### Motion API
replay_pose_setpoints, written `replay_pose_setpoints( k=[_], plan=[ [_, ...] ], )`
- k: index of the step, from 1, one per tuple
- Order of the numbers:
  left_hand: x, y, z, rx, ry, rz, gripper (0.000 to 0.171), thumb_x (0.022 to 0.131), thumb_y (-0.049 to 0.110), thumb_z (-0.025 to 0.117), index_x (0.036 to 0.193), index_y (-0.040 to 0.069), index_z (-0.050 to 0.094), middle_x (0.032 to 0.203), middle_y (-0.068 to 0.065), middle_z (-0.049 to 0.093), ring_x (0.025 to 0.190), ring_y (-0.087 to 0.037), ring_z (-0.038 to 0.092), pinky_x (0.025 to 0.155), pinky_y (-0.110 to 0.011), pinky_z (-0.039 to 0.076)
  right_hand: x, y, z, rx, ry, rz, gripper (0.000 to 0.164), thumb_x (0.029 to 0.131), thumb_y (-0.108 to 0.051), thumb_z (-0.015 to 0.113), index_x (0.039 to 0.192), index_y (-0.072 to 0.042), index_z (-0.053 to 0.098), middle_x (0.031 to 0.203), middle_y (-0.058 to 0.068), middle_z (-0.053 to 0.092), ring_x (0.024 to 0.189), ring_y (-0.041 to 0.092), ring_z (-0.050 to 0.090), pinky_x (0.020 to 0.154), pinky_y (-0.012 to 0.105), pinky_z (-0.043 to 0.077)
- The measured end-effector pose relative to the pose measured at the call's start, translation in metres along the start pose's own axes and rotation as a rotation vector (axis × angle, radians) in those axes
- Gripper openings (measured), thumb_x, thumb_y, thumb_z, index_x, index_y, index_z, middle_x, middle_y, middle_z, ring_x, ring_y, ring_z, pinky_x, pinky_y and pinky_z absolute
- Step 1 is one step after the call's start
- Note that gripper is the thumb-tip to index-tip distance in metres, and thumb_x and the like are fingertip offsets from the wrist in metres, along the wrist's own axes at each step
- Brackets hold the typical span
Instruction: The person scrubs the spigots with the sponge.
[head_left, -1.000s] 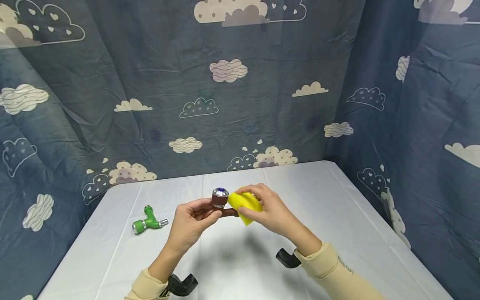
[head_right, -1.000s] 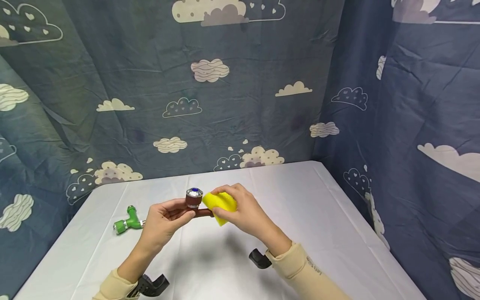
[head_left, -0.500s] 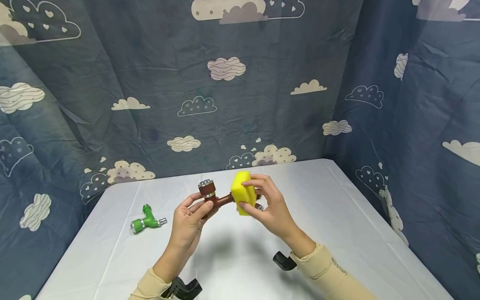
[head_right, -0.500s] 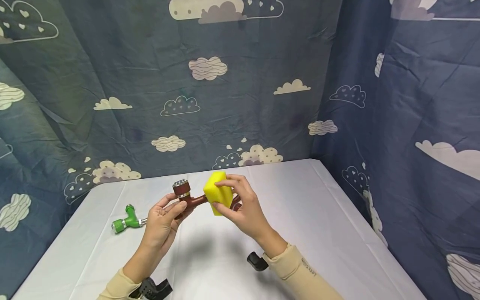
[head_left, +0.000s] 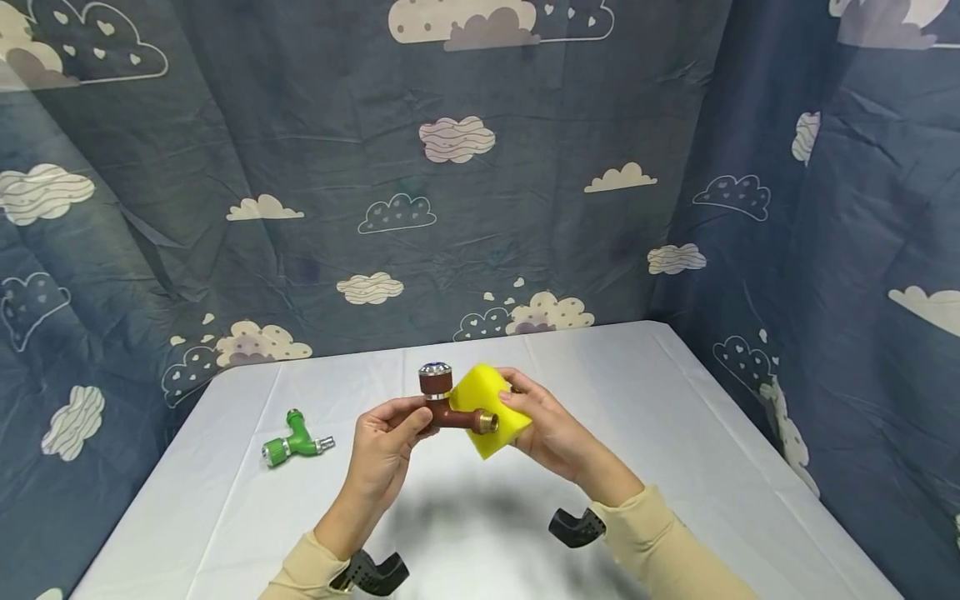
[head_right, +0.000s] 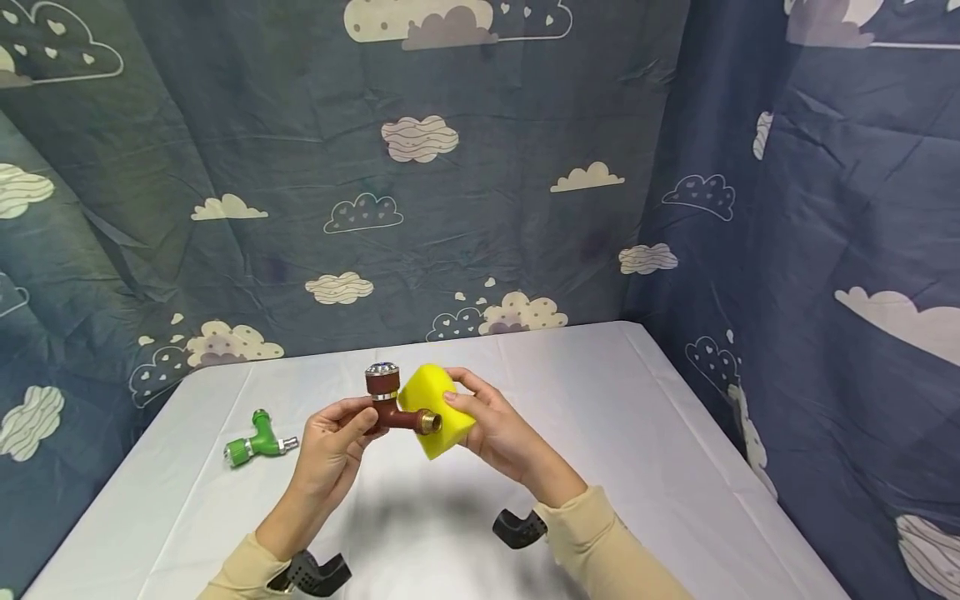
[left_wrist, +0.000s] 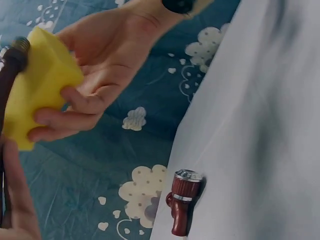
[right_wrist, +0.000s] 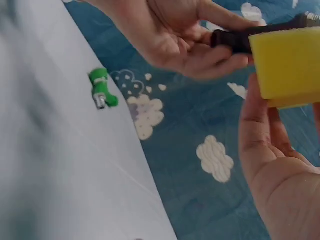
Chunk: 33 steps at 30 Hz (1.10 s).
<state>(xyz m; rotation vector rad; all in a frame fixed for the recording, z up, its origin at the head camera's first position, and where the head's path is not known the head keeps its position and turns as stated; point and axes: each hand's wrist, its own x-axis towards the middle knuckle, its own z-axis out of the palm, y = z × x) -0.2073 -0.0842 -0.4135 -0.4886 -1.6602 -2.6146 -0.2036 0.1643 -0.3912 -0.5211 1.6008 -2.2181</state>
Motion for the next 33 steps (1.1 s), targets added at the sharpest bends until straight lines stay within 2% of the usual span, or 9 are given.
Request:
replay_pose_setpoints(
  k=[3, 6, 11, 14, 16, 18, 21, 26, 33],
  plan=[
    [0.001, -0.003, -0.001, 0.051, 0.016, 0.034, 0.027, 0.097, -0.003, 0.075, 0.096, 0.023, 0.084, 0.093, 0.007, 0.081, 0.078, -0.005, 0.070, 0.073, -0.019, 0.060, 0.001, 0.001, 0.003, 0.009, -0.043, 0.046, 0.036, 0.113, -0.024, 0.044, 0.150, -0.019, 0.044, 0.131, 0.005, 0.059, 0.110, 0.018, 0.066, 0.096, 0.029, 0.063],
    [0.001, -0.003, -0.002, 0.052, -0.003, 0.066, 0.026, 0.096, -0.003, 0.076, 0.097, 0.022, 0.084, 0.094, 0.007, 0.081, 0.077, -0.006, 0.067, 0.069, -0.019, 0.056, 0.003, 0.003, 0.006, 0.051, -0.053, 0.069, 0.039, 0.114, -0.026, 0.043, 0.153, -0.018, 0.041, 0.133, 0.005, 0.058, 0.111, 0.018, 0.065, 0.096, 0.029, 0.063],
    [0.001, 0.000, -0.005, 0.110, -0.049, 0.072, 0.029, 0.095, -0.005, 0.077, 0.101, 0.022, 0.084, 0.100, 0.007, 0.082, 0.083, -0.007, 0.071, 0.076, -0.020, 0.062, 0.006, 0.006, 0.006, 0.095, -0.038, 0.112, 0.044, 0.114, -0.027, 0.042, 0.157, -0.019, 0.038, 0.134, 0.005, 0.057, 0.113, 0.018, 0.065, 0.098, 0.029, 0.062],
    [0.001, 0.004, -0.007, 0.194, -0.100, 0.063, 0.024, 0.095, -0.004, 0.077, 0.111, 0.013, 0.083, 0.108, 0.008, 0.081, 0.091, -0.008, 0.074, 0.082, -0.022, 0.065, 0.007, 0.007, 0.004, 0.082, -0.015, 0.132, 0.046, 0.114, -0.027, 0.043, 0.158, -0.018, 0.038, 0.135, 0.006, 0.056, 0.117, 0.020, 0.062, 0.099, 0.030, 0.062],
    [0.002, 0.006, -0.009, 0.242, -0.153, 0.054, 0.024, 0.095, -0.001, 0.078, 0.119, 0.002, 0.080, 0.113, 0.008, 0.078, 0.099, -0.008, 0.074, 0.087, -0.023, 0.065, 0.008, 0.008, 0.003, 0.071, -0.009, 0.142, 0.045, 0.114, -0.028, 0.044, 0.157, -0.018, 0.040, 0.136, 0.006, 0.056, 0.118, 0.020, 0.062, 0.098, 0.030, 0.062],
    [0.002, 0.008, -0.010, 0.274, -0.201, 0.038, 0.031, 0.095, 0.001, 0.080, 0.124, -0.007, 0.075, 0.115, 0.007, 0.076, 0.106, -0.009, 0.075, 0.090, -0.024, 0.065, 0.008, 0.009, 0.001, 0.069, -0.018, 0.146, 0.043, 0.114, -0.027, 0.043, 0.156, -0.019, 0.042, 0.135, 0.006, 0.057, 0.117, 0.020, 0.062, 0.096, 0.030, 0.063],
    [0.003, 0.011, -0.012, 0.295, -0.254, 0.013, 0.039, 0.091, 0.000, 0.083, 0.123, -0.014, 0.070, 0.112, 0.006, 0.077, 0.107, -0.009, 0.076, 0.090, -0.026, 0.066, 0.007, 0.010, -0.002, 0.060, -0.046, 0.141, 0.039, 0.114, -0.026, 0.042, 0.152, -0.020, 0.045, 0.133, 0.004, 0.059, 0.113, 0.018, 0.064, 0.093, 0.028, 0.063],
    [0.004, 0.016, -0.012, 0.320, -0.306, -0.057, 0.037, 0.084, -0.002, 0.088, 0.111, -0.015, 0.066, 0.103, 0.006, 0.080, 0.097, -0.011, 0.079, 0.086, -0.030, 0.068, 0.006, 0.011, -0.007, -0.011, -0.074, 0.125, 0.037, 0.112, -0.024, 0.044, 0.147, -0.016, 0.049, 0.130, 0.002, 0.064, 0.108, 0.017, 0.066, 0.095, 0.028, 0.062],
    [0.006, 0.025, -0.015, 0.435, -0.381, -0.104, 0.030, 0.085, 0.005, 0.090, 0.108, -0.009, 0.077, 0.100, -0.001, 0.083, 0.093, -0.015, 0.081, 0.086, -0.035, 0.069, 0.006, 0.009, -0.009, -0.092, -0.111, 0.183, 0.040, 0.111, -0.026, 0.048, 0.148, -0.012, 0.049, 0.130, 0.004, 0.064, 0.111, 0.019, 0.065, 0.101, 0.033, 0.060]
  ],
)
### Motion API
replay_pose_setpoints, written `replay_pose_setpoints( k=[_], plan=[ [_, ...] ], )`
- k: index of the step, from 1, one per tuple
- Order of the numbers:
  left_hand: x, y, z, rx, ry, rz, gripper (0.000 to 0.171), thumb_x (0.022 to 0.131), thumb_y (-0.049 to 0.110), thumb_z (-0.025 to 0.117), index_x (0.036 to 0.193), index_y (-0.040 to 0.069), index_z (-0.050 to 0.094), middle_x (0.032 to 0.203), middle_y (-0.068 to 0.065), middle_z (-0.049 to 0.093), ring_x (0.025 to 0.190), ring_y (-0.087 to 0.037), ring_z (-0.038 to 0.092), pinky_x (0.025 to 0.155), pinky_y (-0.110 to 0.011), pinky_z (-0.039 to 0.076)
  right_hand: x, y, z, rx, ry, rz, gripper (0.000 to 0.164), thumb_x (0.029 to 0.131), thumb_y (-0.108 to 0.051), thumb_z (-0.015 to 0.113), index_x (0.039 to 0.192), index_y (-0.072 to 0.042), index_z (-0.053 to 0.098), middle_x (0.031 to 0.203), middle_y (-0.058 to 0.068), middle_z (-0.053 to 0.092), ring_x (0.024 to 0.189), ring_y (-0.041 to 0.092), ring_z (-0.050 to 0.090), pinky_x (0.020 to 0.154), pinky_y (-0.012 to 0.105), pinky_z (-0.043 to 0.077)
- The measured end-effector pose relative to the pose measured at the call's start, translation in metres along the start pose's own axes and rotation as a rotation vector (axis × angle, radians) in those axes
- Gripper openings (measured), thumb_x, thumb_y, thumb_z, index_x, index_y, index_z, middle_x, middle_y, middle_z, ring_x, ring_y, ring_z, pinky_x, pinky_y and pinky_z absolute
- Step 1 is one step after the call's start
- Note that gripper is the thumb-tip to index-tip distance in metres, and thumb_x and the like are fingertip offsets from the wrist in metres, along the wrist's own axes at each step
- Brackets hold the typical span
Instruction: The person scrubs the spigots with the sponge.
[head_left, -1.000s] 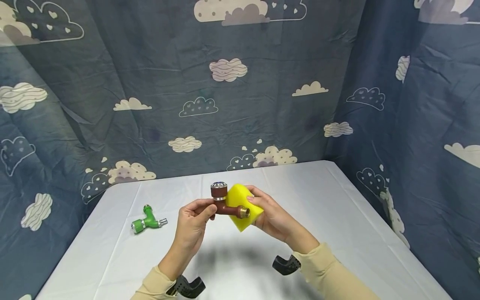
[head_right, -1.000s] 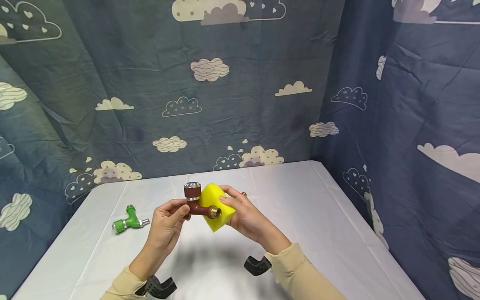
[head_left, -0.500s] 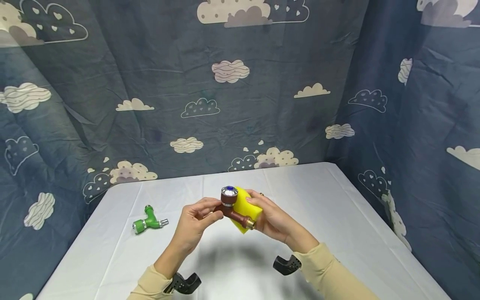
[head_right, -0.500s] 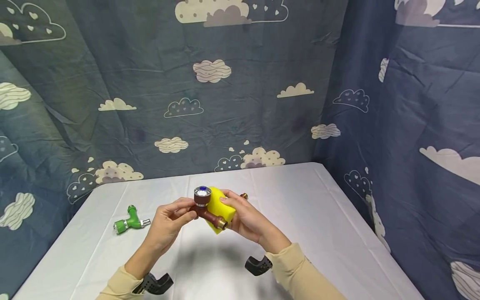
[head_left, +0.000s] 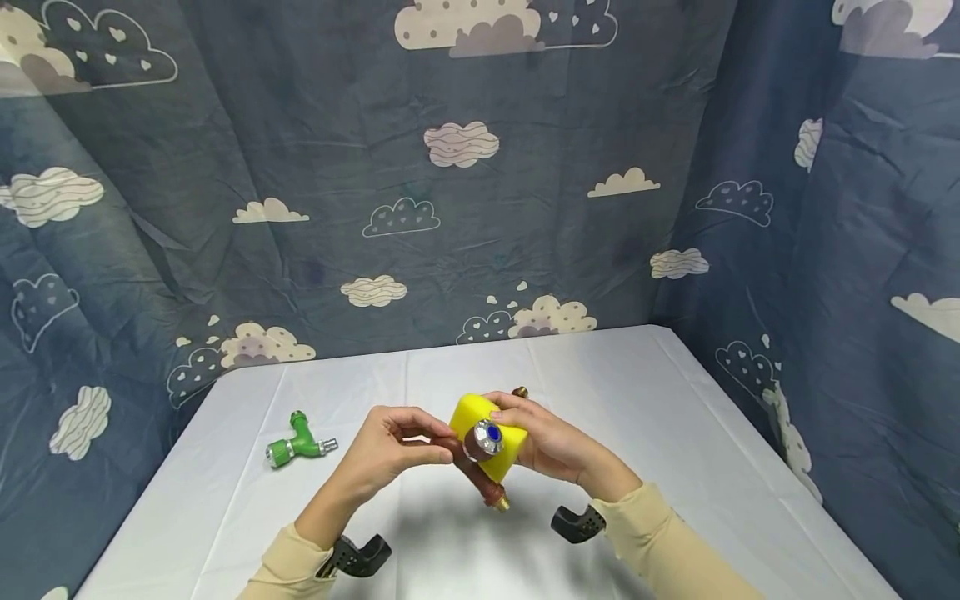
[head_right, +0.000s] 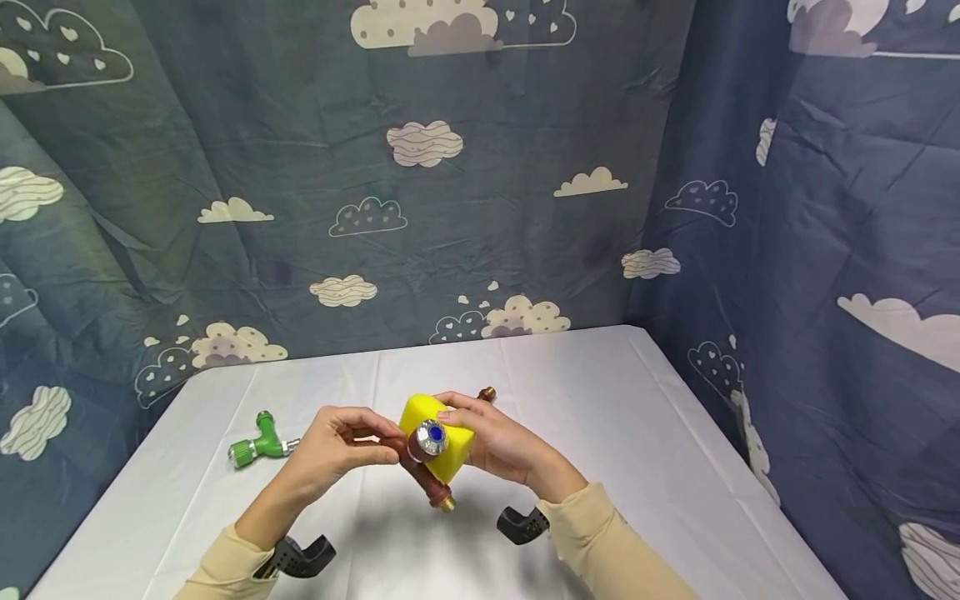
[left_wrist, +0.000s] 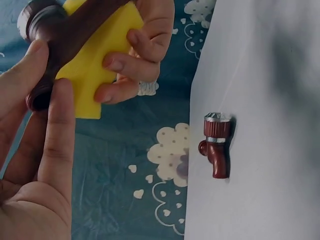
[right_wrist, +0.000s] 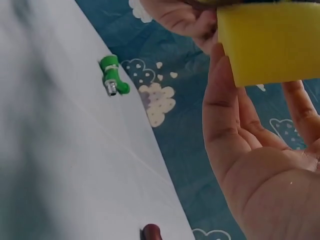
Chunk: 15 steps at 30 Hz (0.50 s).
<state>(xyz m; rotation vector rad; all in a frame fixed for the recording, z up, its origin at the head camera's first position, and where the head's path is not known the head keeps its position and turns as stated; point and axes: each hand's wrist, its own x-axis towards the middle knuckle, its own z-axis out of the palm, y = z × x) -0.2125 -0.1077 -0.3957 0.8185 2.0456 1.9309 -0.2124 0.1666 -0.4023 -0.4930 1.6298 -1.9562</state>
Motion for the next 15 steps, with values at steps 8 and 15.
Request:
replay_pose_setpoints(
  k=[8, 15],
  plan=[
    [0.001, 0.006, -0.002, 0.062, -0.105, 0.047, 0.027, 0.083, 0.003, 0.091, 0.106, -0.007, 0.081, 0.106, -0.025, 0.080, 0.091, -0.019, 0.082, 0.083, -0.040, 0.070, 0.001, -0.007, -0.004, -0.113, -0.045, 0.011, 0.042, 0.109, -0.024, 0.052, 0.147, -0.007, 0.052, 0.131, 0.007, 0.061, 0.110, 0.019, 0.064, 0.095, 0.029, 0.062],
    [0.004, 0.011, -0.002, 0.231, -0.112, 0.069, 0.022, 0.081, 0.007, 0.094, 0.100, 0.003, 0.085, 0.100, -0.014, 0.083, 0.094, -0.009, 0.078, 0.085, -0.033, 0.069, 0.000, -0.019, -0.005, -0.422, -0.060, -0.022, 0.040, 0.108, -0.025, 0.060, 0.143, -0.006, 0.059, 0.127, 0.012, 0.068, 0.107, 0.021, 0.066, 0.092, 0.032, 0.060]
  ],
)
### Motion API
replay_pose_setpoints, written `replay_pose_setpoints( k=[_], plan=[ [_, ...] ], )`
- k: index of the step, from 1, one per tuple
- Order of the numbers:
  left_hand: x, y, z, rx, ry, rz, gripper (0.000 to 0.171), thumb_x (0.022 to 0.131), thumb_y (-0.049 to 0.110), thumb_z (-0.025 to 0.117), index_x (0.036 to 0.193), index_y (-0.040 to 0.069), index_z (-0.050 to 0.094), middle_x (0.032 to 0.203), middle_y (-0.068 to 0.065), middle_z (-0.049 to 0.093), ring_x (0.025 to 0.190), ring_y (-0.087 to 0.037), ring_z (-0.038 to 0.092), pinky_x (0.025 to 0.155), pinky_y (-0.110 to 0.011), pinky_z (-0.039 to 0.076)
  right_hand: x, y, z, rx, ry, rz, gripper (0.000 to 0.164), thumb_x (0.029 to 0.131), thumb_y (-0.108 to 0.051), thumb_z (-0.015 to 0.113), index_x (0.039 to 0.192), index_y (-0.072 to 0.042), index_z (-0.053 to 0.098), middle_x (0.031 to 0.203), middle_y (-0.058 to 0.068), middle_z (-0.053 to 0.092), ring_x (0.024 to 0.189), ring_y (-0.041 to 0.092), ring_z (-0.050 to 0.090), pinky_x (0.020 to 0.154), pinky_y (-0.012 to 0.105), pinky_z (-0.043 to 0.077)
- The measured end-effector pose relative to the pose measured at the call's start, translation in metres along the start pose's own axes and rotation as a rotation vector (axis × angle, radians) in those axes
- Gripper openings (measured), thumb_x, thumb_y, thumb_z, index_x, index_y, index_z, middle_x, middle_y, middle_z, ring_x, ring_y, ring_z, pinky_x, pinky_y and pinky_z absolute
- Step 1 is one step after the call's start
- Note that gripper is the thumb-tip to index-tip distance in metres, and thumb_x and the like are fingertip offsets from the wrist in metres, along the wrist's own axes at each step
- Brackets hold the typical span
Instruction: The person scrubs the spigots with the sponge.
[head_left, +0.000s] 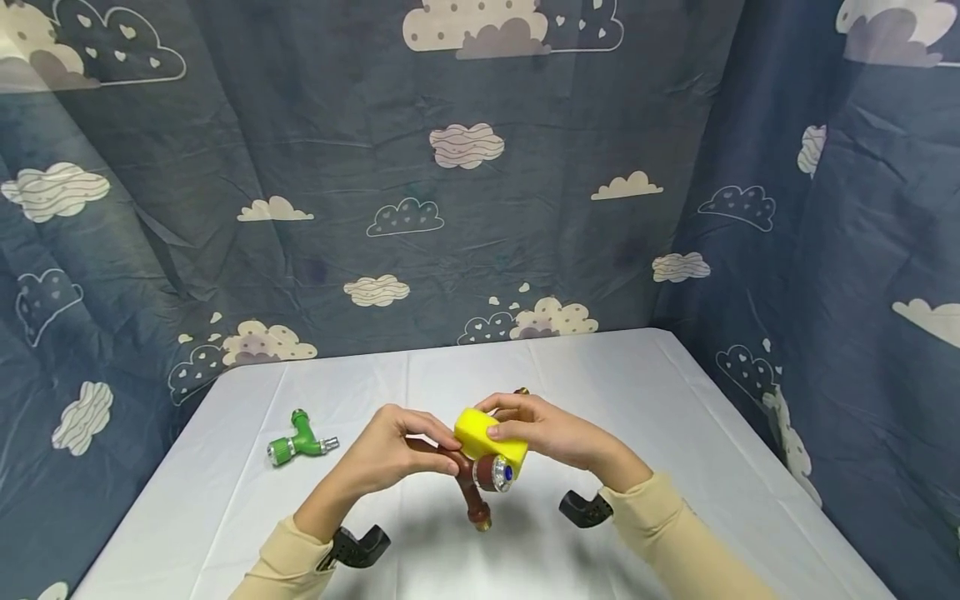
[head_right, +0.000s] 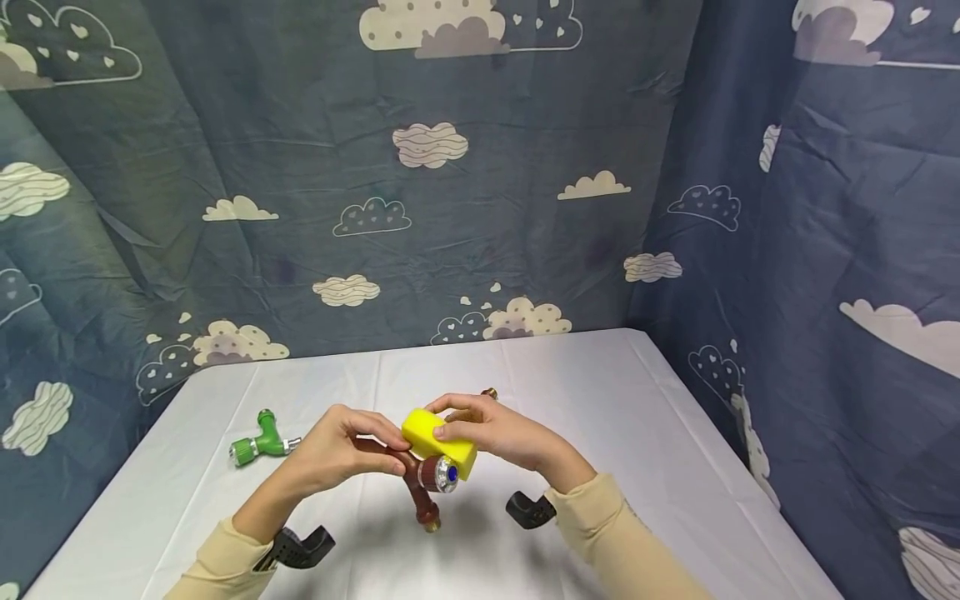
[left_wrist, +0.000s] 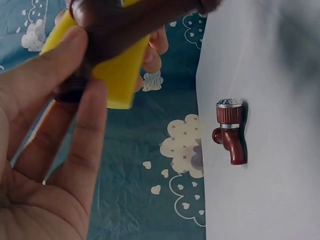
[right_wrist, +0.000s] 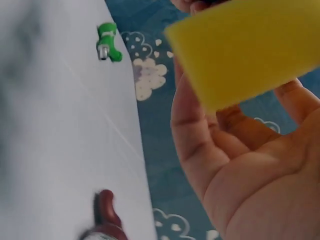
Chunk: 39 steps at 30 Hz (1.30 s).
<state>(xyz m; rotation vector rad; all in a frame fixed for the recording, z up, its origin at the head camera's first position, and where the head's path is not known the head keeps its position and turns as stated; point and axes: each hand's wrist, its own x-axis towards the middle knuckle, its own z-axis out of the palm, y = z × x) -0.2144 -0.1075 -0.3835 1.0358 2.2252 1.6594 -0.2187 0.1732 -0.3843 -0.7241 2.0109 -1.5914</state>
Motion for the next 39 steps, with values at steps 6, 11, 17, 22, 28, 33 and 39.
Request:
replay_pose_setpoints(
  k=[6, 11, 17, 22, 28, 33, 39],
  plan=[
    [0.002, 0.005, 0.003, 0.090, 0.030, -0.069, 0.018, 0.079, 0.007, 0.096, 0.093, 0.006, 0.085, 0.093, -0.011, 0.082, 0.083, -0.012, 0.079, 0.078, -0.026, 0.068, -0.005, -0.012, 0.002, -0.327, 0.070, -0.025, 0.032, 0.104, -0.030, 0.069, 0.134, -0.020, 0.069, 0.121, 0.007, 0.074, 0.100, 0.021, 0.068, 0.088, 0.034, 0.058],
    [0.002, 0.007, 0.010, 0.189, 0.134, -0.087, 0.016, 0.079, 0.011, 0.096, 0.089, 0.010, 0.084, 0.086, -0.004, 0.082, 0.075, -0.010, 0.079, 0.071, -0.023, 0.066, -0.012, -0.023, 0.016, -0.654, 0.255, -0.131, 0.032, 0.096, -0.029, 0.078, 0.128, -0.028, 0.072, 0.120, -0.001, 0.068, 0.101, 0.016, 0.063, 0.085, 0.030, 0.058],
    [0.004, 0.007, 0.016, 0.176, 0.324, -0.064, 0.017, 0.077, 0.010, 0.097, 0.087, 0.014, 0.084, 0.083, -0.002, 0.083, 0.073, -0.010, 0.080, 0.071, -0.026, 0.068, -0.019, -0.026, 0.032, -0.991, 0.493, -0.363, 0.041, 0.086, -0.021, 0.089, 0.124, -0.030, 0.075, 0.132, 0.004, 0.064, 0.118, 0.023, 0.063, 0.094, 0.041, 0.061],
    [0.004, 0.004, 0.016, 0.060, 0.446, -0.086, 0.018, 0.077, 0.011, 0.098, 0.089, 0.011, 0.084, 0.090, -0.007, 0.083, 0.077, -0.015, 0.081, 0.074, -0.027, 0.068, -0.017, -0.019, 0.032, -1.107, 0.604, -0.586, 0.047, 0.080, -0.011, 0.091, 0.123, -0.026, 0.077, 0.139, 0.013, 0.063, 0.122, 0.031, 0.062, 0.098, 0.048, 0.061],
    [0.007, 0.000, 0.016, -0.209, 0.508, -0.098, 0.024, 0.083, 0.004, 0.092, 0.102, -0.004, 0.080, 0.096, -0.006, 0.084, 0.089, -0.019, 0.082, 0.087, -0.032, 0.068, -0.017, -0.013, 0.026, -1.007, 0.680, -0.746, 0.054, 0.077, 0.000, 0.092, 0.125, -0.018, 0.074, 0.142, 0.020, 0.057, 0.122, 0.034, 0.062, 0.098, 0.040, 0.065],
    [0.009, -0.001, 0.020, -0.429, 0.534, -0.117, 0.013, 0.087, -0.007, 0.084, 0.096, 0.001, 0.080, 0.088, 0.000, 0.083, 0.087, -0.015, 0.080, 0.087, -0.030, 0.067, -0.015, -0.009, 0.026, -0.776, 0.751, -0.740, 0.055, 0.077, 0.006, 0.091, 0.124, -0.011, 0.069, 0.141, 0.020, 0.056, 0.127, 0.034, 0.061, 0.106, 0.023, 0.059],
    [0.010, -0.001, 0.028, -0.622, 0.517, -0.140, 0.027, 0.092, -0.012, 0.075, 0.088, 0.014, 0.079, 0.090, -0.002, 0.077, 0.085, -0.014, 0.079, 0.090, -0.031, 0.068, -0.011, -0.010, 0.030, -0.321, 0.732, -0.644, 0.055, 0.086, 0.013, 0.082, 0.132, 0.000, 0.055, 0.146, 0.018, 0.053, 0.132, 0.017, 0.062, 0.107, 0.027, 0.060]
  ],
)
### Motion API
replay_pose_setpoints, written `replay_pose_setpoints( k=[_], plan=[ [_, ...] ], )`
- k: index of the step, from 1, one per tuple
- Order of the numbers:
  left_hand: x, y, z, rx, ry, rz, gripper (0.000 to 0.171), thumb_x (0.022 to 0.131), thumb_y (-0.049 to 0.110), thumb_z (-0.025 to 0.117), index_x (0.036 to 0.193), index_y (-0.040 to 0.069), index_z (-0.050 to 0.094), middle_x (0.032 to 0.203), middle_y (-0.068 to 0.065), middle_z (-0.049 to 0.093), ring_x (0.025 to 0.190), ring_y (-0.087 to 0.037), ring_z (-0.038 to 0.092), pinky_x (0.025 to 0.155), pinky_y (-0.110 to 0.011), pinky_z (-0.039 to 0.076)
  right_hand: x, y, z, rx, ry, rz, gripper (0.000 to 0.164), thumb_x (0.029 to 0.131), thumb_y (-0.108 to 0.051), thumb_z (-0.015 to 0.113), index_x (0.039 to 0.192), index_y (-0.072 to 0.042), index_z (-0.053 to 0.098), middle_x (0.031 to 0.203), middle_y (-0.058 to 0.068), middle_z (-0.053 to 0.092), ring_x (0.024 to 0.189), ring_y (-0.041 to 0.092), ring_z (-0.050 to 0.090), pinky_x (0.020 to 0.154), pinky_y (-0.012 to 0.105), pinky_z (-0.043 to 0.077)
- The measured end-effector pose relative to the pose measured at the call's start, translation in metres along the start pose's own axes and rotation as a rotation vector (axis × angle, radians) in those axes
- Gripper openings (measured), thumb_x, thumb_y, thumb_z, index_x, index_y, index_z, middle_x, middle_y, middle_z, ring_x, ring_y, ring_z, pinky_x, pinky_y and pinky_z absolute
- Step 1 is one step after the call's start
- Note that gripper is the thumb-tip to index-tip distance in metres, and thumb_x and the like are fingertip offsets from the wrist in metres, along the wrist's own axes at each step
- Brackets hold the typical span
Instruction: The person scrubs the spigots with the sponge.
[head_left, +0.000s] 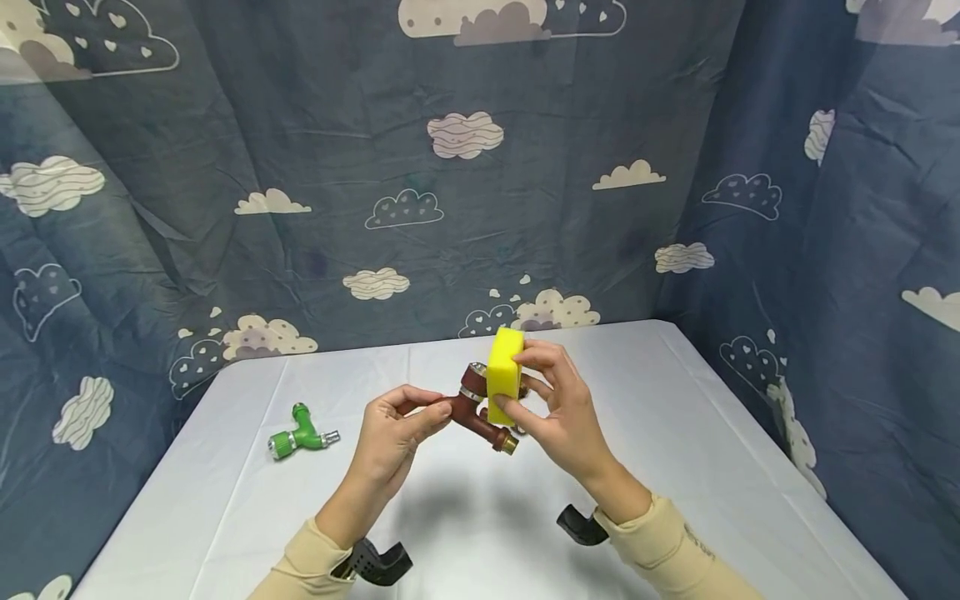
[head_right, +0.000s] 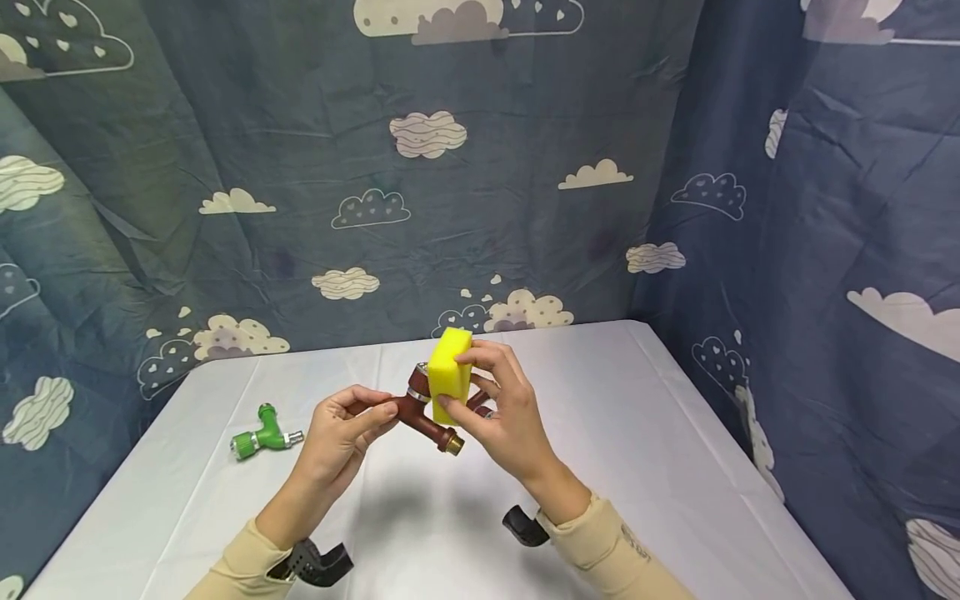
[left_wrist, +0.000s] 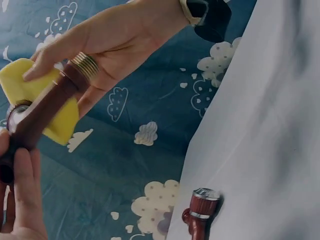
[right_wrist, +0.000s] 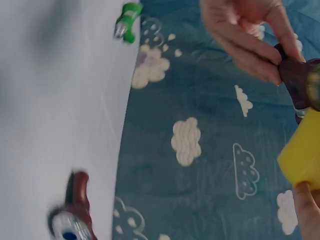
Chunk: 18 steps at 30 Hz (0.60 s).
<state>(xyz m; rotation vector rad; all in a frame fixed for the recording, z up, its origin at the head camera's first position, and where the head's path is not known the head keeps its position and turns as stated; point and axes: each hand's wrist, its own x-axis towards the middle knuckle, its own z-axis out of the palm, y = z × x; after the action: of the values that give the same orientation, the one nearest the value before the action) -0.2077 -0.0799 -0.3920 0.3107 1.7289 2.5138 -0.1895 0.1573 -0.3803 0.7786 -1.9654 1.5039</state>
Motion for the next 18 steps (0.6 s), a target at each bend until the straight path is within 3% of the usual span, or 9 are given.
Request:
replay_pose_setpoints(
  k=[4, 10, 14, 18],
  plan=[
    [-0.002, -0.004, -0.001, -0.052, -0.040, -0.004, 0.029, 0.094, -0.013, 0.072, 0.090, 0.016, 0.079, 0.094, -0.001, 0.077, 0.089, -0.012, 0.078, 0.093, -0.032, 0.067, 0.001, 0.000, -0.001, 0.227, -0.029, 0.181, 0.052, 0.096, 0.011, 0.070, 0.139, -0.002, 0.043, 0.146, 0.016, 0.050, 0.129, 0.010, 0.065, 0.102, 0.029, 0.063],
    [-0.003, -0.008, -0.009, -0.062, -0.209, 0.056, 0.025, 0.094, -0.006, 0.077, 0.098, 0.019, 0.082, 0.099, 0.003, 0.081, 0.093, -0.009, 0.078, 0.091, -0.027, 0.067, 0.002, 0.002, -0.006, 0.516, -0.128, 0.436, 0.038, 0.108, -0.005, 0.054, 0.139, -0.025, 0.044, 0.132, 0.010, 0.056, 0.112, 0.014, 0.070, 0.092, 0.028, 0.066],
    [0.000, -0.007, -0.015, -0.042, -0.351, 0.105, 0.022, 0.091, -0.001, 0.083, 0.102, 0.019, 0.085, 0.102, 0.003, 0.083, 0.093, -0.008, 0.078, 0.087, -0.024, 0.066, 0.003, 0.002, -0.012, 0.589, -0.226, 0.530, 0.031, 0.110, -0.012, 0.050, 0.138, -0.026, 0.047, 0.129, 0.007, 0.061, 0.107, 0.016, 0.069, 0.090, 0.028, 0.066],
    [0.002, -0.003, -0.020, 0.014, -0.476, 0.137, 0.023, 0.090, 0.001, 0.085, 0.103, 0.020, 0.086, 0.103, 0.004, 0.083, 0.094, -0.008, 0.079, 0.086, -0.024, 0.067, 0.005, 0.001, -0.017, 0.573, -0.338, 0.570, 0.028, 0.109, -0.014, 0.051, 0.134, -0.025, 0.053, 0.126, 0.007, 0.063, 0.104, 0.018, 0.070, 0.088, 0.029, 0.066]
  ],
)
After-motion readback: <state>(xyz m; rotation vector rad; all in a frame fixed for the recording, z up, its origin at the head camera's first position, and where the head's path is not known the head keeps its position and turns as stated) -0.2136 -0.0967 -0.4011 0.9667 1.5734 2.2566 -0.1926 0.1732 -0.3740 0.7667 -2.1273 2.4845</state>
